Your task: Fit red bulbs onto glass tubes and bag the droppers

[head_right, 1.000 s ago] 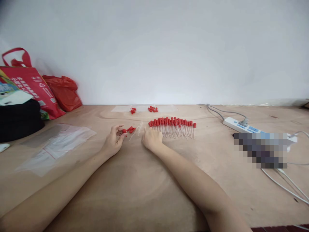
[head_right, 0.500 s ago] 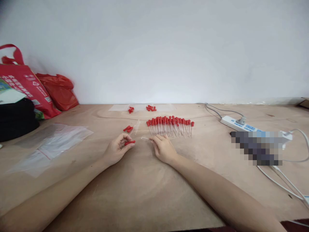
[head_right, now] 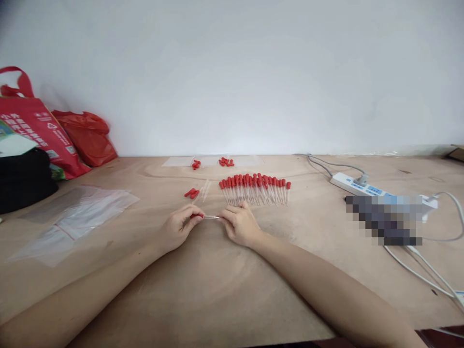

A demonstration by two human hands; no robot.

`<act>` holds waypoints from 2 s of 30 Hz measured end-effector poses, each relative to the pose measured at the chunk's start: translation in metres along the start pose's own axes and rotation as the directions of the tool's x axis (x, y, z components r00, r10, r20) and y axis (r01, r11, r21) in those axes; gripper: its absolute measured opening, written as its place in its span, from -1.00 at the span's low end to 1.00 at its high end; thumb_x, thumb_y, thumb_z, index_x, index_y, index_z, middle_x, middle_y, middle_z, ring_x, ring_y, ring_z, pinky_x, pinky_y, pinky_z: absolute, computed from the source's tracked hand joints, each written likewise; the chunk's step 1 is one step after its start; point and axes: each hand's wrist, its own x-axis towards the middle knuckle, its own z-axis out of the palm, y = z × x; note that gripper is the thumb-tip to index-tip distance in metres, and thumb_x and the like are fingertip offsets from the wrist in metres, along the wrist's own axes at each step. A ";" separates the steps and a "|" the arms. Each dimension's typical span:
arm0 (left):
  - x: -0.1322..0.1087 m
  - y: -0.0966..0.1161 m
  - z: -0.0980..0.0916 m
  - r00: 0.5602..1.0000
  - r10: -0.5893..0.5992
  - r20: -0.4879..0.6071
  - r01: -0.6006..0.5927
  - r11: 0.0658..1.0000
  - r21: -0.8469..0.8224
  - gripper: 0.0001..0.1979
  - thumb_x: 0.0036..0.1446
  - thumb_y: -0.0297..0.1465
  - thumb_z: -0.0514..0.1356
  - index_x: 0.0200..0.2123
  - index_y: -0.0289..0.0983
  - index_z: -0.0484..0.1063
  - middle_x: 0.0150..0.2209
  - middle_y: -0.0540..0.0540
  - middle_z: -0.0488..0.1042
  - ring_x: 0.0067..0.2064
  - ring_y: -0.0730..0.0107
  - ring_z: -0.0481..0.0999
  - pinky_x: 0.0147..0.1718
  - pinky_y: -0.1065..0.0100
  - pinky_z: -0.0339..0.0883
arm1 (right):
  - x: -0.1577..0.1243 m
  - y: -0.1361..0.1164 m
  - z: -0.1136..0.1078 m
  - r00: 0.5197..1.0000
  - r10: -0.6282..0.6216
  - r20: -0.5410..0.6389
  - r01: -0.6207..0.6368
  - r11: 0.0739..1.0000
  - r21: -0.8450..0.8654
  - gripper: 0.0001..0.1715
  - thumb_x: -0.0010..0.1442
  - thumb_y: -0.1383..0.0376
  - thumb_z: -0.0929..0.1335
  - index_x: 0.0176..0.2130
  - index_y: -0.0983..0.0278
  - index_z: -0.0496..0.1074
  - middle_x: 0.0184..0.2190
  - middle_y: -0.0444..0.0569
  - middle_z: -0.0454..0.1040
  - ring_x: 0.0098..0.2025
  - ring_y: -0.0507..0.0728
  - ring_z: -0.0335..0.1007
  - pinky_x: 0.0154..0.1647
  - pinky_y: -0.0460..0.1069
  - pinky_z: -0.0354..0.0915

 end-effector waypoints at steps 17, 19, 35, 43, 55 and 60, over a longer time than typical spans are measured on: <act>-0.006 -0.003 0.003 0.990 0.139 0.014 -0.140 0.988 0.059 -0.89 0.10 -0.39 0.09 -0.40 -0.26 0.39 -0.46 0.02 0.48 -0.40 0.44 0.42 -0.29 0.35 0.19 | 0.000 0.000 0.001 0.998 -0.065 0.020 0.066 0.996 -0.065 -0.77 0.14 0.34 0.19 -0.36 0.28 0.41 -0.49 -0.11 0.44 -0.48 -0.01 0.20 -0.33 -0.01 -0.15; -0.006 -0.003 0.004 0.989 0.149 0.019 -0.150 0.987 0.066 -0.89 0.11 -0.39 0.09 -0.40 -0.27 0.38 -0.46 0.00 0.47 -0.40 0.44 0.41 -0.29 0.35 0.19 | 0.000 -0.001 0.001 0.998 -0.064 0.021 0.065 0.996 -0.066 -0.77 0.14 0.35 0.19 -0.37 0.29 0.41 -0.51 -0.11 0.43 -0.49 -0.01 0.19 -0.33 -0.01 -0.15; -0.006 -0.004 0.009 0.966 0.257 0.022 -0.258 0.962 0.093 -0.87 0.13 -0.41 0.03 -0.37 -0.29 0.35 -0.43 -0.04 0.44 -0.36 0.41 0.40 -0.30 0.33 0.20 | 0.006 -0.014 0.006 0.993 0.076 0.088 -0.083 0.993 0.079 -0.79 0.13 0.35 0.21 -0.41 0.28 0.42 -0.48 -0.11 0.47 -0.45 0.00 0.27 -0.31 -0.05 -0.09; 0.000 0.003 0.005 0.888 0.459 0.009 -0.449 0.865 0.226 -0.90 0.12 -0.50 0.03 -0.39 -0.32 0.33 -0.46 -0.08 0.44 -0.39 0.39 0.39 -0.33 0.31 0.22 | 0.007 -0.018 0.007 0.970 0.190 0.151 -0.219 0.952 0.214 -0.70 0.14 0.33 0.20 -0.51 0.30 0.41 -0.62 -0.16 0.38 -0.55 -0.04 0.19 -0.37 -0.10 0.01; 0.003 -0.016 -0.007 0.969 0.237 -0.064 -0.228 0.966 0.121 -0.67 0.11 -0.34 0.09 -0.04 -0.24 0.19 -0.32 -0.06 0.45 -0.22 0.35 0.42 -0.17 0.28 0.26 | 0.021 -0.021 -0.016 0.965 0.119 0.236 -0.114 0.993 -0.035 -0.78 0.10 0.34 0.22 -0.41 0.27 0.44 -0.43 -0.05 0.44 -0.34 0.05 0.29 -0.34 -0.07 0.02; 0.007 -0.038 -0.016 0.976 0.035 -0.216 0.021 0.967 0.254 -0.51 -0.05 -0.30 0.22 -0.04 -0.26 0.17 -0.16 -0.14 0.37 -0.10 0.21 0.33 -0.09 0.16 0.18 | 0.035 -0.004 -0.007 0.910 0.387 0.152 -0.396 0.918 0.035 -0.77 0.10 0.33 0.20 -0.38 0.29 0.42 -0.45 -0.05 0.47 -0.41 0.04 0.33 -0.41 -0.10 0.11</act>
